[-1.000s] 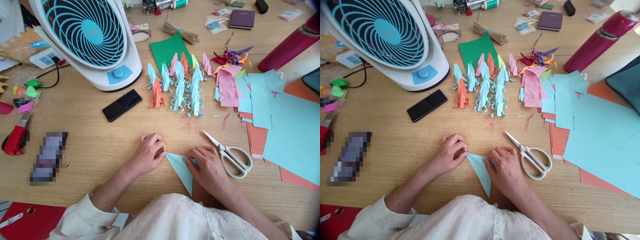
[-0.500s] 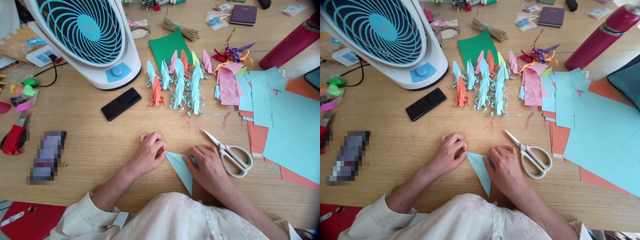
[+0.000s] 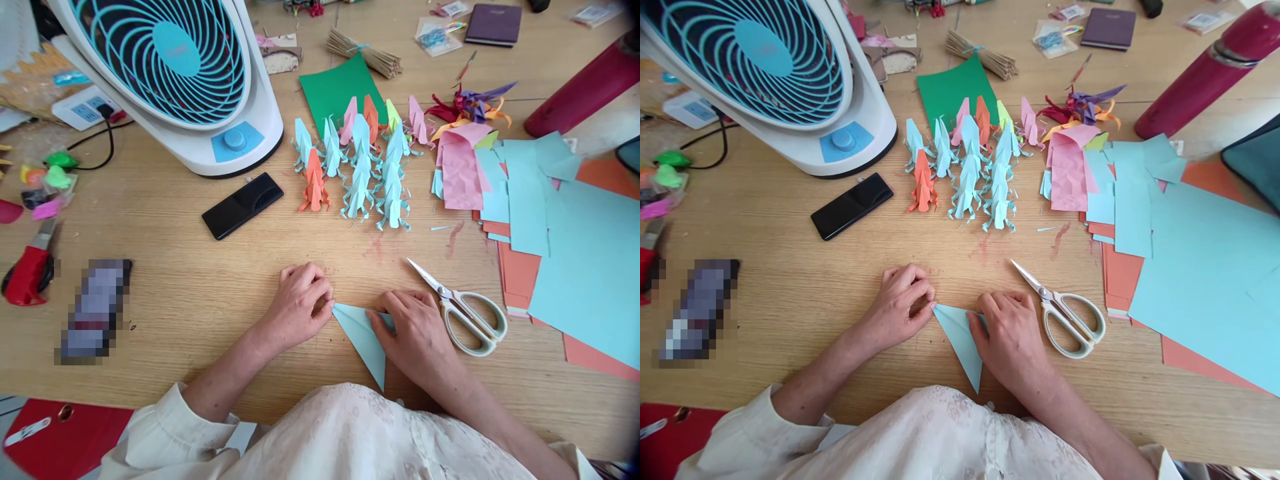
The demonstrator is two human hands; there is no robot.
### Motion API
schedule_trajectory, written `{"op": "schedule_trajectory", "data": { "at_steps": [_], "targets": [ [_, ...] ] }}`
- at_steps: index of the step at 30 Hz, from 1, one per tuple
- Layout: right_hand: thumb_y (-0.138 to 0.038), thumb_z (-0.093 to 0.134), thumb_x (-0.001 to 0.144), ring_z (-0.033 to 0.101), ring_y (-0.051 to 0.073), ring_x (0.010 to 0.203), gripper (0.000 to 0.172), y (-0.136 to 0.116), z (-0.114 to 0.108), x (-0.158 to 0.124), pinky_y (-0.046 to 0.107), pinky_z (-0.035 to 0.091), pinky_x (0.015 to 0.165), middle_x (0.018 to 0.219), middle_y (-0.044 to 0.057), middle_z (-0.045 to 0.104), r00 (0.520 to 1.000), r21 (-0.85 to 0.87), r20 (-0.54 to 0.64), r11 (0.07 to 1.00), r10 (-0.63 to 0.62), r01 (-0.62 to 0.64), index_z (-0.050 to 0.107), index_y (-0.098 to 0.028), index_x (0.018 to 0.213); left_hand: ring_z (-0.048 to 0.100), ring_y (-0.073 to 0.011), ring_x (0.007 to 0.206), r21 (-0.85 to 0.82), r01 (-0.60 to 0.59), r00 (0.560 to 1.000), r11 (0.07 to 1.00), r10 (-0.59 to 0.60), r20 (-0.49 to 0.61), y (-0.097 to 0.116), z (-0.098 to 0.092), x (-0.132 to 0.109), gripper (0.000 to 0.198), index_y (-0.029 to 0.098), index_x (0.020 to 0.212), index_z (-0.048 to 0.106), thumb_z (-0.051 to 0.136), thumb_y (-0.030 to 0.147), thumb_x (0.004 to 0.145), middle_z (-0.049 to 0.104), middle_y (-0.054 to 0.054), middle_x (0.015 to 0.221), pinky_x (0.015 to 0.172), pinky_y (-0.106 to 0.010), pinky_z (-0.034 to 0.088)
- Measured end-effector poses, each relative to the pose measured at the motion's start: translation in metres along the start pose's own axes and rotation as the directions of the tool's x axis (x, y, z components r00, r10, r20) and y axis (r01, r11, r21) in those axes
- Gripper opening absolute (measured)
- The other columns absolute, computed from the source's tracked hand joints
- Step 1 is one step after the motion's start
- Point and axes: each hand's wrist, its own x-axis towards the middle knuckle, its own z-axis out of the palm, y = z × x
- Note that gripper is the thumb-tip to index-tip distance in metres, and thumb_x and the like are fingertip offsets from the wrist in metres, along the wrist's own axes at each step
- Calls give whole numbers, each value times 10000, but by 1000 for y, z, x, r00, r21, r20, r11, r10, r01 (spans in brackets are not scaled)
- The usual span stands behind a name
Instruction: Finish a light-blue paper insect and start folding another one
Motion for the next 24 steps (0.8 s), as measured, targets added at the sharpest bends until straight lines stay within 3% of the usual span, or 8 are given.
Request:
{"op": "schedule_trajectory", "data": {
  "at_steps": [18,24],
  "targets": [
    [-249,577,897,613,193,726,105,0,-1,1,322,294,752,712,1,649,1000,-24,-13,999,-23,23,550,-199,809,544,-201,995,-27,29,1000,999,-29,13,4,-3,-5,169,198,912,556,457,71,861,584,-34,961,911,-399,335],
    [-245,562,904,611,187,698,95,0,-1,2,323,296,763,713,2,655,999,-26,-22,999,-35,34,555,-198,822,586,-201,1028,44,-90,991,995,94,-96,5,-6,-21,263,210,1083,624,465,94,909,670,-63,1106,959,-422,359]
  ]
}}
